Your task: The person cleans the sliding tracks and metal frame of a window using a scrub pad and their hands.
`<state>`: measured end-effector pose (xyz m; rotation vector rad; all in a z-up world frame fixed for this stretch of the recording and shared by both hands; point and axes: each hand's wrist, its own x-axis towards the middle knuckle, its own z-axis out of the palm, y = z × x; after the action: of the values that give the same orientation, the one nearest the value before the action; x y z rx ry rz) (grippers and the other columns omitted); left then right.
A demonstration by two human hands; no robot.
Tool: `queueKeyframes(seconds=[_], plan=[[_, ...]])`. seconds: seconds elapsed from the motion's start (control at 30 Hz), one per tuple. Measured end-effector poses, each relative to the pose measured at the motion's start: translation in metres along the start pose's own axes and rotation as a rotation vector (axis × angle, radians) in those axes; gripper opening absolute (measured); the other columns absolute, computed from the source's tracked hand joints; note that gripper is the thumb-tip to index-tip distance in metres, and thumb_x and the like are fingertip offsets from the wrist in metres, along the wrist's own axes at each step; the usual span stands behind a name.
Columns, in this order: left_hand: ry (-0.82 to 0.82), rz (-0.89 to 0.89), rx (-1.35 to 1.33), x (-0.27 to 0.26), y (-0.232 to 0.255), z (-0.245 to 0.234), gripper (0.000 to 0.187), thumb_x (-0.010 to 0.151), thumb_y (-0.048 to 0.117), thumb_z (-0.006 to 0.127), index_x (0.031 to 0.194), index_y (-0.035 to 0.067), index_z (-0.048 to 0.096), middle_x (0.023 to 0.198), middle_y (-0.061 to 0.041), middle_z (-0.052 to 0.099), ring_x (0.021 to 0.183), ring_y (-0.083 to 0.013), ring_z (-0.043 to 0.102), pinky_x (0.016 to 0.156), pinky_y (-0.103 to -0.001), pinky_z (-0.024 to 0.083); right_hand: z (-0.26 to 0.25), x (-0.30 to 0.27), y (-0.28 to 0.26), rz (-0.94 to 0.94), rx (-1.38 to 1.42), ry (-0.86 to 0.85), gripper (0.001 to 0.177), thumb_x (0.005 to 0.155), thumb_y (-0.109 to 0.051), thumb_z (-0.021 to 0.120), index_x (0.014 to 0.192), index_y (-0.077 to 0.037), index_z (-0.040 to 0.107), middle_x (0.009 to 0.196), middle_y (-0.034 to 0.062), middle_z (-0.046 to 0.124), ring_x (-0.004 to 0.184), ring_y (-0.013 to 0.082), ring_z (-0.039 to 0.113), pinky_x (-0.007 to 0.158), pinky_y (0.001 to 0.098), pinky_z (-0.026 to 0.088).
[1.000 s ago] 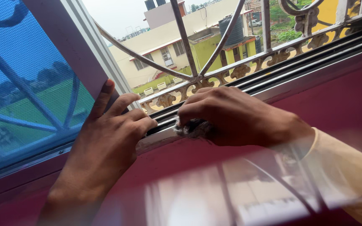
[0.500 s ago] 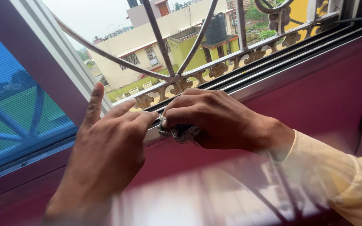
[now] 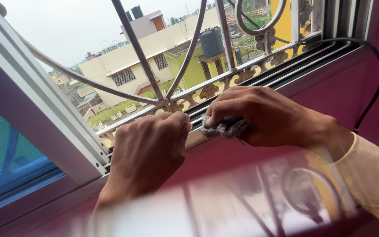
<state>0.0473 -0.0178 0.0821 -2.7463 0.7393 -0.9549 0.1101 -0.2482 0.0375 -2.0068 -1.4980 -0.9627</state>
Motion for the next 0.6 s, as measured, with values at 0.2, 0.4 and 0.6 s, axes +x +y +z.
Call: queueKeyframes(seconds=[0.2, 0.4, 0.6], plan=[[0.159, 0.033, -0.078, 0.030, -0.002, 0.023, 0.016, 0.095, 0.022, 0.064, 0.094, 0.013, 0.077, 0.074, -0.011, 0.076, 0.055, -0.0238, 0.072, 0.050, -0.040, 0.053, 0.008, -0.017, 0.001, 0.041, -0.031, 0.139, 0.040, 0.069, 0.000, 0.081, 0.105, -0.011, 0.068, 0.108, 0.0057, 0.074, 0.104, 0.0274, 0.072, 0.089, 0.0430, 0.058], [0.112, -0.003, -0.208, 0.031, -0.003, 0.027, 0.018, 0.091, 0.021, 0.065, 0.104, 0.015, 0.077, 0.084, -0.010, 0.078, 0.067, -0.0268, 0.075, 0.060, -0.042, 0.055, 0.014, -0.022, 0.002, 0.042, -0.017, 0.212, 0.040, 0.071, -0.001, 0.082, 0.108, -0.012, 0.068, 0.111, 0.0054, 0.073, 0.109, 0.0284, 0.071, 0.090, 0.0416, 0.060], [-0.001, -0.142, -0.239, 0.034, 0.001, 0.027, 0.026, 0.089, 0.023, 0.066, 0.112, 0.021, 0.077, 0.081, -0.010, 0.079, 0.070, -0.0274, 0.075, 0.064, -0.043, 0.055, 0.013, -0.029, 0.007, 0.050, -0.021, 0.180, 0.041, 0.069, -0.001, 0.082, 0.107, -0.011, 0.069, 0.109, 0.0062, 0.074, 0.107, 0.0285, 0.071, 0.087, 0.0414, 0.060]])
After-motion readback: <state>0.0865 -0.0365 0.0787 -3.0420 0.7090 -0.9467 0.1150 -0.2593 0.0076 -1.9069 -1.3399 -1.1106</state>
